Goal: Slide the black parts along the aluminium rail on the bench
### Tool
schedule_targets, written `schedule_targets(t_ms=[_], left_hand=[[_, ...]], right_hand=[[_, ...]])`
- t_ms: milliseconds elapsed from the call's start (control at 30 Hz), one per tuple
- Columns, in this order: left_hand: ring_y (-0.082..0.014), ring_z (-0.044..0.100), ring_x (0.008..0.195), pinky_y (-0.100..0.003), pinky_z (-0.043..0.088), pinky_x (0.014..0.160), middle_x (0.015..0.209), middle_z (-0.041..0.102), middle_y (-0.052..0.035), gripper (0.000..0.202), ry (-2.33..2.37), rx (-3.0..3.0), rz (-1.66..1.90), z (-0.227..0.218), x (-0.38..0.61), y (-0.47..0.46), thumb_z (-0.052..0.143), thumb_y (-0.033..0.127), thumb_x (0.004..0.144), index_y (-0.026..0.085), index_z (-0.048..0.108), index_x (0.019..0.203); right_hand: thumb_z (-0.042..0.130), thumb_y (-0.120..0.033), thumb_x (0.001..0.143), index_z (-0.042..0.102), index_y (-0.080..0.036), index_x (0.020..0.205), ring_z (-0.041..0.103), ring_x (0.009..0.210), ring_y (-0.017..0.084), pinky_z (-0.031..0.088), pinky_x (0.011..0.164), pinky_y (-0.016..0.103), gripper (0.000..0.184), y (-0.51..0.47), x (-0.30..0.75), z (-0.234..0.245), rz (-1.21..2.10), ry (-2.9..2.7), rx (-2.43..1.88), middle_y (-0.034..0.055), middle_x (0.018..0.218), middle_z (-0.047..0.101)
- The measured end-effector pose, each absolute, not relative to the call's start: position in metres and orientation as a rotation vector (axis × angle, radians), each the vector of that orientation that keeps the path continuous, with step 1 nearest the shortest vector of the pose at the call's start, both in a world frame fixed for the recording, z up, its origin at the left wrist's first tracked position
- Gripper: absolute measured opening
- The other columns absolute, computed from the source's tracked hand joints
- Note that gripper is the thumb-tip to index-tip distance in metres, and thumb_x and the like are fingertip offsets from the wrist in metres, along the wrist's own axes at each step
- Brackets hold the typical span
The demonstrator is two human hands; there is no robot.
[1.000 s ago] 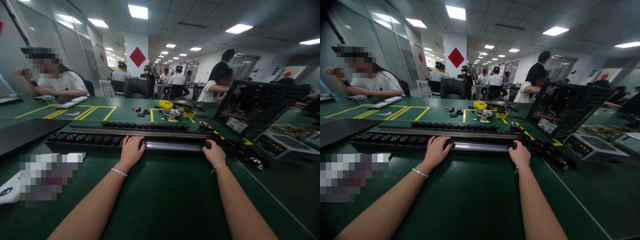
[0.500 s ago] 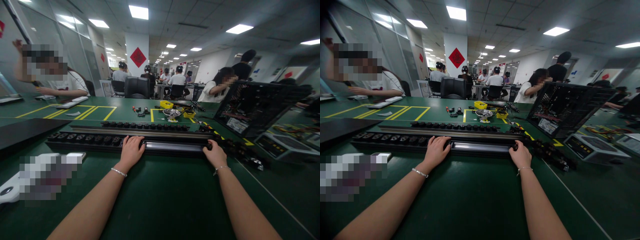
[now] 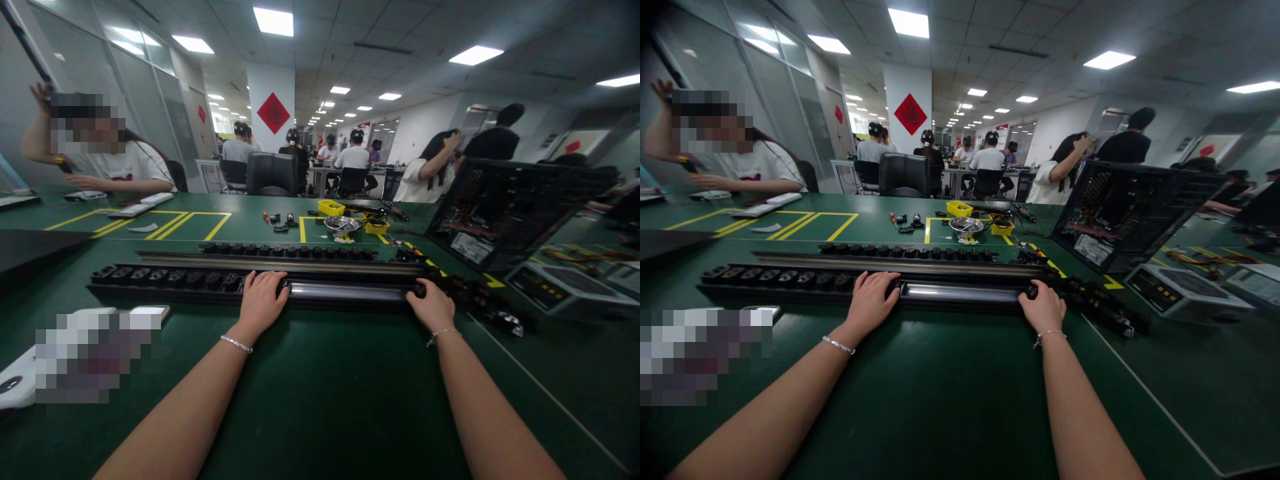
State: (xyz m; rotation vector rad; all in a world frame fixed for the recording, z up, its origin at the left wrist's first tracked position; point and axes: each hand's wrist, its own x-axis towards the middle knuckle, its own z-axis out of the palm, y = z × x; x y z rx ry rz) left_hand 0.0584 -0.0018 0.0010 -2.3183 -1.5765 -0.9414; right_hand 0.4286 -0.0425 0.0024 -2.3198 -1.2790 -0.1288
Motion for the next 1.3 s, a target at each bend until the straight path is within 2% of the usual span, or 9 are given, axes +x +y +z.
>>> schedule_targets(t_ms=[267, 633, 800, 900, 1100, 1300], left_hand=[[-0.0225, 0.055, 0.109, -0.045, 0.022, 0.108, 0.110, 0.066, -0.0065, 0.031, -1.572, -2.317, -0.939, 0.000, 0.058, -0.002, 0.044, 0.032, 0.085, 0.023, 0.057, 0.111], [-0.0226, 0.055, 0.110, -0.046, 0.023, 0.107, 0.111, 0.066, -0.0064, 0.031, -1.590, -2.318, -0.935, 0.001, 0.058, -0.002, 0.044, 0.032, 0.085, 0.023, 0.058, 0.111], [-0.0234, 0.055, 0.109, -0.046, 0.024, 0.107, 0.110, 0.066, -0.0072, 0.031, -1.585, -2.314, -0.934, 0.002, 0.058, -0.003, 0.044, 0.032, 0.085, 0.022, 0.058, 0.111], [-0.0234, 0.055, 0.109, -0.046, 0.024, 0.107, 0.110, 0.066, -0.0069, 0.031, -1.578, -2.319, -0.936, 0.002, 0.058, -0.002, 0.044, 0.032, 0.085, 0.023, 0.058, 0.111], [-0.0224, 0.056, 0.108, -0.047, 0.024, 0.107, 0.110, 0.066, -0.0062, 0.030, -1.594, -2.318, -0.941, 0.001, 0.058, -0.001, 0.045, 0.031, 0.084, 0.025, 0.058, 0.111], [-0.0223, 0.055, 0.109, -0.046, 0.023, 0.107, 0.111, 0.066, -0.0056, 0.030, -1.588, -2.320, -0.938, 0.000, 0.057, -0.001, 0.045, 0.032, 0.085, 0.025, 0.057, 0.111]], right_hand=[[0.047, -0.036, 0.074, 0.053, -0.021, 0.120, 0.054, 0.106, 0.026, 0.035, 0.095, 0.042, 0.048, -0.043, 0.429, 0.004, -0.120, -1.282, -2.310, 0.0094, 0.105, 0.062], [0.047, -0.034, 0.075, 0.053, -0.020, 0.121, 0.056, 0.103, 0.025, 0.039, 0.093, 0.039, 0.048, -0.043, 0.433, 0.003, -0.111, -1.274, -2.272, 0.0093, 0.106, 0.063], [0.047, -0.045, 0.074, 0.054, -0.019, 0.121, 0.045, 0.117, 0.030, 0.035, 0.097, 0.045, 0.054, -0.046, 0.440, -0.001, -0.172, -1.266, -2.337, 0.0117, 0.122, 0.056], [0.046, -0.046, 0.074, 0.050, -0.018, 0.125, 0.042, 0.120, 0.029, 0.031, 0.101, 0.043, 0.059, -0.046, 0.446, -0.007, -0.170, -1.314, -2.285, 0.0112, 0.128, 0.052], [0.047, -0.050, 0.074, 0.048, -0.015, 0.127, 0.039, 0.124, 0.029, 0.029, 0.101, 0.043, 0.064, -0.042, 0.452, -0.012, -0.176, -1.294, -2.307, 0.0151, 0.130, 0.048], [0.048, -0.049, 0.073, 0.051, -0.014, 0.124, 0.047, 0.116, 0.029, 0.030, 0.101, 0.041, 0.062, -0.042, 0.453, -0.008, -0.143, -1.280, -2.319, 0.0145, 0.119, 0.057]])
